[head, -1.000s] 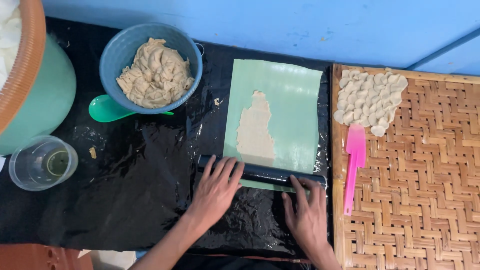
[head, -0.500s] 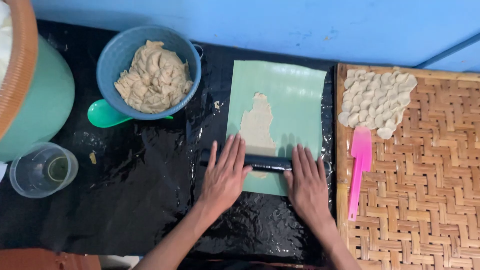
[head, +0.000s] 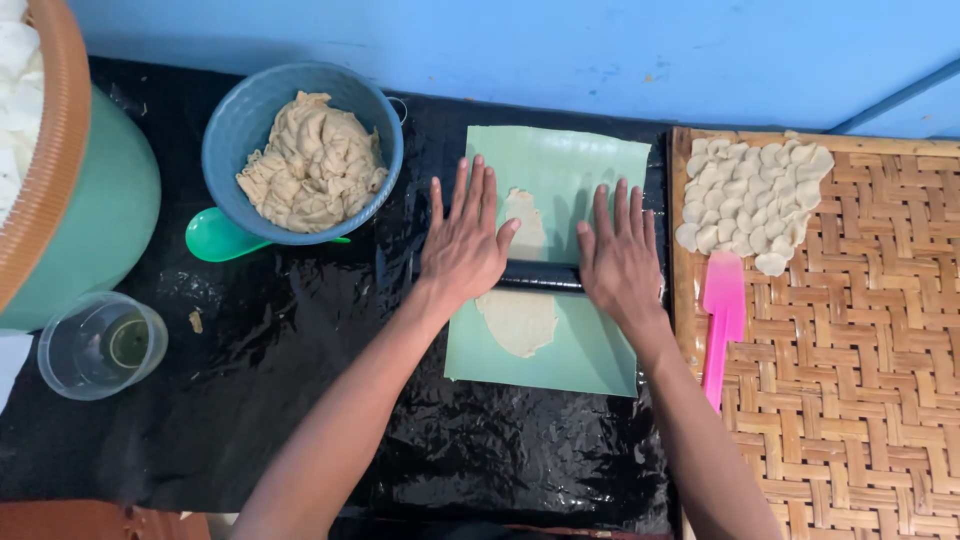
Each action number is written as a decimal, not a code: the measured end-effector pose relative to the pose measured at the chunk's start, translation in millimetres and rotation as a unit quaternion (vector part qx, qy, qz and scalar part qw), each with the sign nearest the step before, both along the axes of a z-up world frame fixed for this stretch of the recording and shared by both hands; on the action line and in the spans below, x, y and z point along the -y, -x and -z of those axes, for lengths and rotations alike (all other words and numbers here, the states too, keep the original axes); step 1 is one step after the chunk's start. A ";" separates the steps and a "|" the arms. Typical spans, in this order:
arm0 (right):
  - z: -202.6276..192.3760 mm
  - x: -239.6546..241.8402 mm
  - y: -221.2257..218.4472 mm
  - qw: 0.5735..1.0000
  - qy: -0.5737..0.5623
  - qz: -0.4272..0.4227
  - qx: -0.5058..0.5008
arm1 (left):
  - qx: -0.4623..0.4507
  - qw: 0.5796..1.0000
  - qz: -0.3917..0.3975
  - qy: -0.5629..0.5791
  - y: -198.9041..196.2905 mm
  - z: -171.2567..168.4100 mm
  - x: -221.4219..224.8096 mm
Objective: Flattening and preparing small dough pieces on a workstation using a roller and spatula.
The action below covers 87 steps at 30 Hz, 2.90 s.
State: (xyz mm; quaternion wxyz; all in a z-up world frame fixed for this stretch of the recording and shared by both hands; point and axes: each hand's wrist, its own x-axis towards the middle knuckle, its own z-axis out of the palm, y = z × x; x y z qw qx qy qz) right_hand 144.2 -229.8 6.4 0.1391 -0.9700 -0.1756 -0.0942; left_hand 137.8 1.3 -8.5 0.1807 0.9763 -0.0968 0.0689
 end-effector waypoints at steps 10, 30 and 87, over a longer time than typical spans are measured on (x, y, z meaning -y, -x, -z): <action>-1.0 3.3 138.7 1.000 0.018 0.022 0.007 | 0.009 0.999 0.037 0.037 144.7 2.1 5.7; 9.5 -14.2 -65.5 0.996 -0.046 0.069 0.018 | 0.106 0.993 -0.050 0.016 -50.5 -2.4 -5.3; 55.9 145.4 176.7 0.917 -0.033 0.397 -0.028 | 0.166 0.953 -0.108 0.227 164.7 -46.0 -12.4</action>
